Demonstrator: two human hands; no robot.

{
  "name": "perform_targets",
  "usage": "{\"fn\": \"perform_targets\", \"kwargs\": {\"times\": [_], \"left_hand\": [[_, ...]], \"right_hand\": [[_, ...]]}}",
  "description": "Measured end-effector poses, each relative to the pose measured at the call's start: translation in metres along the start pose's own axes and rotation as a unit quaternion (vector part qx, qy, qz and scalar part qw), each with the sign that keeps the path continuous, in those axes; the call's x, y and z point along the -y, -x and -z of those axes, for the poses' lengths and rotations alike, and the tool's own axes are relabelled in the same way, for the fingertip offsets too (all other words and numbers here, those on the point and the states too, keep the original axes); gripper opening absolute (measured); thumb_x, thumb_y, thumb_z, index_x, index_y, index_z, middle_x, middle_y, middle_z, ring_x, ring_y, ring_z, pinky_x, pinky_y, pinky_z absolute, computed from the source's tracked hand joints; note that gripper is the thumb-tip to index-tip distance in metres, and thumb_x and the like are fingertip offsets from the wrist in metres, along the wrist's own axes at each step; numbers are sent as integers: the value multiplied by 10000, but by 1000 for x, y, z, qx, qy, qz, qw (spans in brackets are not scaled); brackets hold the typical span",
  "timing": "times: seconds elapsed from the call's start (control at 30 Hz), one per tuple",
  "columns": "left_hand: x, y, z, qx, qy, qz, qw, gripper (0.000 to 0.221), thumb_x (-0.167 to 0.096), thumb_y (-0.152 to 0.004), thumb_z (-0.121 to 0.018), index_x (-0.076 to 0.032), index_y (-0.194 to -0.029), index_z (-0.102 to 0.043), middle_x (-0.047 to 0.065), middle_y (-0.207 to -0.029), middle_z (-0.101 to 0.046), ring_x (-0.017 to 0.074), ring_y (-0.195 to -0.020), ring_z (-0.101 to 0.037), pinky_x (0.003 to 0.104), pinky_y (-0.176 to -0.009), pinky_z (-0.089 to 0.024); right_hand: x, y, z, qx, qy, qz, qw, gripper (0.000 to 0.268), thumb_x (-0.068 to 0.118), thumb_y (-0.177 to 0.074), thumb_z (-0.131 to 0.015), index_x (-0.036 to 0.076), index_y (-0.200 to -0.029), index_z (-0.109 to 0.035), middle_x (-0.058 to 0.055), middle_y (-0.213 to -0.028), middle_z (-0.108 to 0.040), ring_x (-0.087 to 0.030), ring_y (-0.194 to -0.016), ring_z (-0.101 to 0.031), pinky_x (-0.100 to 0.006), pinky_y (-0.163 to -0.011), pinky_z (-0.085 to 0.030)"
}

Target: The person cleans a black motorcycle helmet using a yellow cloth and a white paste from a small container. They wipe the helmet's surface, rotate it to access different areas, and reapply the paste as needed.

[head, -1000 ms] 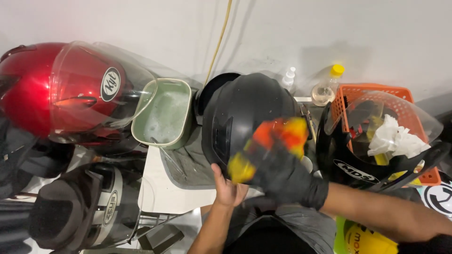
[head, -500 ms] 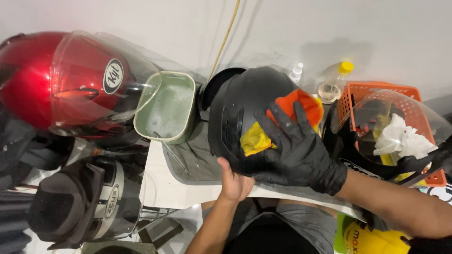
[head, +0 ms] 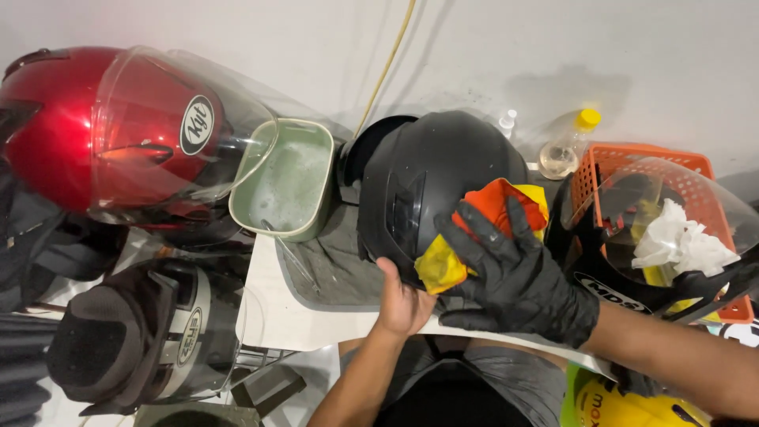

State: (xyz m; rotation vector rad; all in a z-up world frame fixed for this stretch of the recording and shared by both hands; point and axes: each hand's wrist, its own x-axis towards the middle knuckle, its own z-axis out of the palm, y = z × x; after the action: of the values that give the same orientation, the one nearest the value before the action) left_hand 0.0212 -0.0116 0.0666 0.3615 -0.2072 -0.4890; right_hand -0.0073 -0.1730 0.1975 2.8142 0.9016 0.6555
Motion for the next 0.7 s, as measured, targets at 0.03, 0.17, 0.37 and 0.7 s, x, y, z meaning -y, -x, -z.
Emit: {"fn": "perform_targets", "kwargs": {"times": [0.03, 0.17, 0.37, 0.7], "left_hand": [[3, -1, 5, -10, 0, -3, 1000, 1000, -820, -917, -154, -95, -1525, -478, 162, -1473, -578, 307, -1348, -566, 492, -1196, -404], [8, -8, 7, -24, 21, -13, 999, 968, -799, -923, -213, -84, -1530, -456, 169, -1497, -553, 325, -1363, -546, 505, -1203, -402], [20, -8, 1, -49, -21, -10, 999, 941, -789, -931, -232, -109, -1540, -456, 161, -1471, -587, 311, -1286, -615, 473, -1116, -488], [29, -14, -26, -54, -17, -39, 998, 887, -743, -955, -289, -79, -1510, -488, 189, -1384, -641, 313, -1167, -681, 463, -1014, -567]], "right_hand": [[-5, 8, -10, -8, -25, 53, 998, 778, 751, -928, -424, 264, -1535, -431, -152, -1699, -262, -362, -1575, -191, -778, -1196, -29], [-12, 17, -21, -41, -41, 95, 994, 782, 832, -854, -483, 311, -1436, -511, -175, -1624, -314, -438, -1496, -248, -855, -1082, -77], [-14, 25, -23, -119, -12, 60, 991, 676, 770, -839, -577, 279, -1303, -599, -118, -1452, -434, -372, -1319, -378, -767, -985, -229], [-16, 32, -24, -241, 28, 11, 970, 530, 677, -816, -717, 233, -1105, -733, -32, -1194, -613, -272, -1054, -572, -633, -839, -457]]}}
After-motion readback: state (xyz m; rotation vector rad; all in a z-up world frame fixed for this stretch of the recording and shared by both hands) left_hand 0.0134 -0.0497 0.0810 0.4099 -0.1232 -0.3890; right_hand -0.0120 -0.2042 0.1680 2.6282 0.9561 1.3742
